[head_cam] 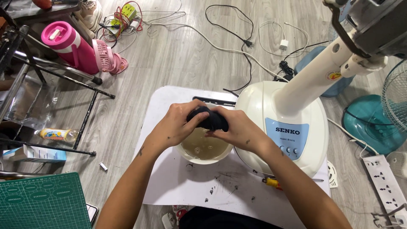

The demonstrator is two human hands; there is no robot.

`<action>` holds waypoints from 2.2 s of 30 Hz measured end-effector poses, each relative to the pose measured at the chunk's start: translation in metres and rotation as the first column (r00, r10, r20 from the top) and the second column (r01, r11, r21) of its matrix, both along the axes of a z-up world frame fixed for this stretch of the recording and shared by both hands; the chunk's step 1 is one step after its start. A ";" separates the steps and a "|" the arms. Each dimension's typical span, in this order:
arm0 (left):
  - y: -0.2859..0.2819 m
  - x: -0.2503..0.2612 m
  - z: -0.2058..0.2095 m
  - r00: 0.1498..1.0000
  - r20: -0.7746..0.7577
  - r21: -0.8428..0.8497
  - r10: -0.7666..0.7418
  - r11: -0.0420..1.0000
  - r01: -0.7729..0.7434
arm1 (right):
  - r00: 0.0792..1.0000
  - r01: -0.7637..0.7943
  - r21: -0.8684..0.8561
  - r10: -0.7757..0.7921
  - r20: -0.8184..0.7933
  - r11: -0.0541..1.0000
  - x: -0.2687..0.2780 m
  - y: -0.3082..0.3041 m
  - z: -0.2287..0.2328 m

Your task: Cleaning the base and motor housing of an electric fan using a cloth and a bowl of liquid

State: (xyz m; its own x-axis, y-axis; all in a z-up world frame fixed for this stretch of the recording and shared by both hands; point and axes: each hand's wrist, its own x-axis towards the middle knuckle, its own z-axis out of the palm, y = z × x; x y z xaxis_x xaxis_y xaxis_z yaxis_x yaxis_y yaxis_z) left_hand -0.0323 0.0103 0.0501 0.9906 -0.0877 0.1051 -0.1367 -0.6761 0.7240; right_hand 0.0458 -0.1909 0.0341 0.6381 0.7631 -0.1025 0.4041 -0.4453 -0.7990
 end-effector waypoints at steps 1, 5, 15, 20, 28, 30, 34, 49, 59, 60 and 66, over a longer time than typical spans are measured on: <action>0.002 0.000 -0.003 1.000 0.000 0.001 0.001 1.000 -0.001 | 1.000 -0.001 0.001 0.001 0.000 1.000 -0.002 0.001 0.003; 0.003 -0.001 -0.002 0.996 -0.064 0.019 0.065 0.998 -0.064 | 0.994 -0.019 0.018 0.017 0.107 1.000 -0.008 0.005 0.010; 0.006 -0.003 0.001 0.982 -0.148 -0.020 0.120 0.992 -0.125 | 0.997 -0.017 0.034 0.014 0.076 0.999 -0.009 0.007 0.010; 0.007 -0.005 0.002 0.985 -0.132 -0.060 0.116 0.990 -0.124 | 0.998 -0.020 0.046 0.018 0.058 0.999 -0.010 0.008 0.010; 0.008 -0.007 0.004 0.989 -0.111 -0.084 0.095 0.991 -0.105 | 0.999 -0.019 0.056 0.017 0.040 0.998 -0.010 0.006 0.015; 0.008 -0.008 0.004 0.995 -0.065 -0.060 0.074 0.995 -0.078 | 0.999 -0.024 0.050 0.022 0.034 0.998 -0.009 0.006 0.015; 0.009 -0.011 0.004 0.998 -0.007 -0.045 0.055 0.997 -0.055 | 1.000 -0.016 0.087 0.014 0.020 0.996 -0.002 0.004 0.004; 0.028 0.058 -0.060 0.350 0.759 0.641 -0.548 0.723 -0.258 | 0.637 0.002 0.309 0.237 -0.733 0.951 0.011 0.021 -0.015; 0.036 0.021 -0.030 0.955 -0.204 0.806 -0.216 0.517 0.289 | 0.994 -0.017 -0.300 0.048 0.098 0.954 0.003 0.075 -0.060; 0.036 0.015 -0.025 0.943 -0.306 0.734 -0.131 0.598 0.321 | 0.989 -0.017 -0.315 0.063 0.135 0.949 -0.001 0.078 -0.067; 0.021 0.018 0.013 0.732 -0.680 0.259 -0.048 0.918 0.300 | 0.933 -0.058 -0.112 0.094 0.347 0.992 0.000 0.076 -0.092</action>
State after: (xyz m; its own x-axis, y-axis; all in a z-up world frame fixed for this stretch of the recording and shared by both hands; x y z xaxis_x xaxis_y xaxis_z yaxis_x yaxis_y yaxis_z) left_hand -0.0142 0.0315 0.0627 0.7630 -0.1690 -0.6239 0.1399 -0.8992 0.4146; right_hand 0.0456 -0.1151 -0.0578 0.5874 0.8083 0.0402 0.6862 -0.4711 -0.5542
